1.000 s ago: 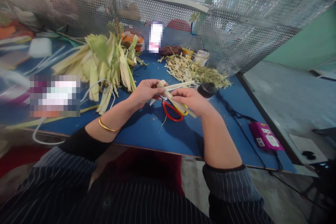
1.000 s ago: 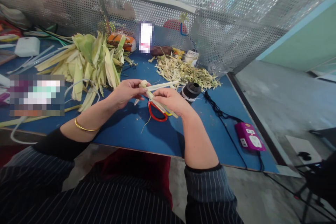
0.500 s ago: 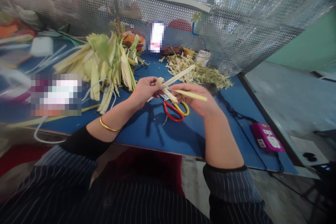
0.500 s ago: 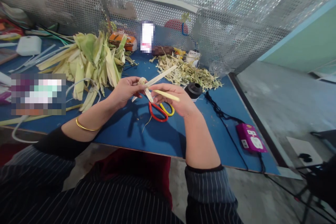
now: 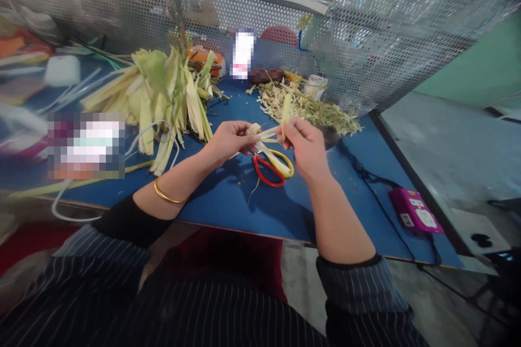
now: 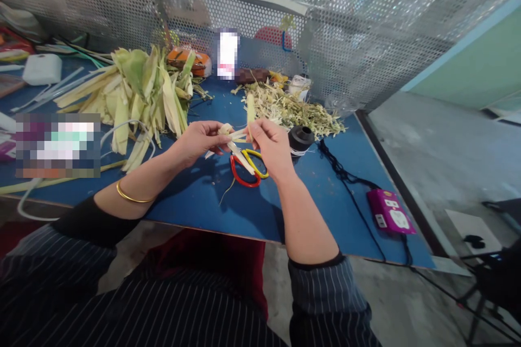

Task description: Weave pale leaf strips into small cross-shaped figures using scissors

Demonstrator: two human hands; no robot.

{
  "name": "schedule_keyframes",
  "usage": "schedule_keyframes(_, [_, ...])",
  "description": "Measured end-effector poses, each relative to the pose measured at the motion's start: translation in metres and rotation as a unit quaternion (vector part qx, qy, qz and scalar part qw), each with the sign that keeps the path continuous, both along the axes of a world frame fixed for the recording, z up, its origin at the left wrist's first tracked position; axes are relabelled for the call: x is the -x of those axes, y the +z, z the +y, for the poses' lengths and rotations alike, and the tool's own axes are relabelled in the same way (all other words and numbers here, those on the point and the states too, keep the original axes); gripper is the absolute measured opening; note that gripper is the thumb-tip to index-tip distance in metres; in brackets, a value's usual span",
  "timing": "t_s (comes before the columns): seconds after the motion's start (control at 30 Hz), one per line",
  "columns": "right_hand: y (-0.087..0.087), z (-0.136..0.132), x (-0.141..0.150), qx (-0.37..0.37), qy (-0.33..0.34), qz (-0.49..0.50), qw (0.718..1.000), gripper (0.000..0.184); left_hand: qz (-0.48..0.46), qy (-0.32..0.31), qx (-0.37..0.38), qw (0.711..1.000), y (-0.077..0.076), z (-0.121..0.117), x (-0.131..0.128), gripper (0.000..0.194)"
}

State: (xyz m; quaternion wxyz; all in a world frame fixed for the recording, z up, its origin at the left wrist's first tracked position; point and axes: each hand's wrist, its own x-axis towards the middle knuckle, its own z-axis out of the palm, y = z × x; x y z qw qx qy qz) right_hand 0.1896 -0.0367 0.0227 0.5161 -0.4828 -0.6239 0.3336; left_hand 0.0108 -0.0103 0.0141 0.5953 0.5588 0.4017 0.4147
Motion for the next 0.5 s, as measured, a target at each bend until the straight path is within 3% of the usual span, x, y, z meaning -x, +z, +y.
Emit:
schedule_keyframes(0.2, [0.0039,0.0010,-0.0038,0.024,0.068,-0.188,0.980,0.026,0.006,0.032,0.004,0.999,-0.0007,0.0016,-0.0009,0.009])
schedule_keyframes(0.5, [0.0045,0.0015,-0.0059,0.017,0.104,-0.196,0.975,0.024,-0.006,0.048,0.022,0.999,-0.0012,0.0014,-0.0017,0.010])
